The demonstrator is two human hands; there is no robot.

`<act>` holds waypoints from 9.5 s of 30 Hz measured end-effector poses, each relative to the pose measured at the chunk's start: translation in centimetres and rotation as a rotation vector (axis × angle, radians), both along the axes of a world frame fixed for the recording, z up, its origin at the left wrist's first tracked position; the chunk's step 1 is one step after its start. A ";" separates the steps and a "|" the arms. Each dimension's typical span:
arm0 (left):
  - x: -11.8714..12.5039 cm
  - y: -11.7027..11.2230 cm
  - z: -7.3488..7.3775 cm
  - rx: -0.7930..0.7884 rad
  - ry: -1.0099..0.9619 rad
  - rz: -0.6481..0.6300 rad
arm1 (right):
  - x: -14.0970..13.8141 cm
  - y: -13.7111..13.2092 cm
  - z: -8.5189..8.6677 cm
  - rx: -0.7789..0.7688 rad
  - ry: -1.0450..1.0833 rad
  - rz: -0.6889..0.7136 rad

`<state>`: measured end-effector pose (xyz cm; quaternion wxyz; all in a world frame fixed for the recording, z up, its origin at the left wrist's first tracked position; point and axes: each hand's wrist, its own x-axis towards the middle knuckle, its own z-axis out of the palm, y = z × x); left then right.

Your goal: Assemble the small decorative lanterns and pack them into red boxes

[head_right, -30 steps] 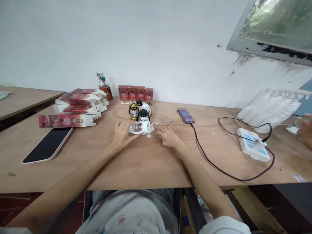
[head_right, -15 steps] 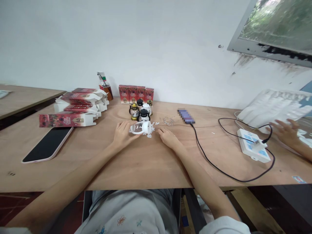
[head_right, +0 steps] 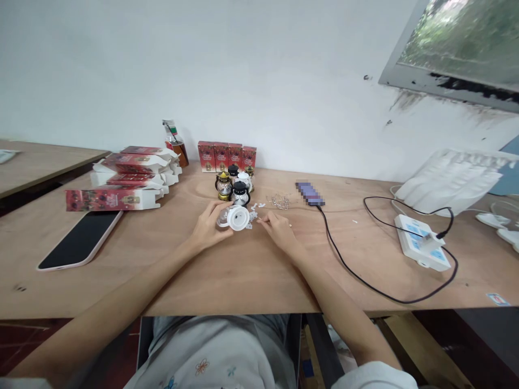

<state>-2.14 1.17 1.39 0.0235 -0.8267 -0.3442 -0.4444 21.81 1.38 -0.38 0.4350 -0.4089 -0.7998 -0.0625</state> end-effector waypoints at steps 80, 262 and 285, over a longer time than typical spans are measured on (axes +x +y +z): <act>0.0 0.0 -0.6 0.101 0.254 0.039 | -1.8 -2.9 2.0 0.025 0.006 0.189; 2.1 -0.6 -0.8 -0.720 -0.293 -0.292 | 4.8 3.1 0.7 -0.328 0.573 -0.170; 2.0 -0.6 0.6 -1.014 -0.739 -0.357 | -0.1 -0.1 1.0 -0.530 0.487 0.165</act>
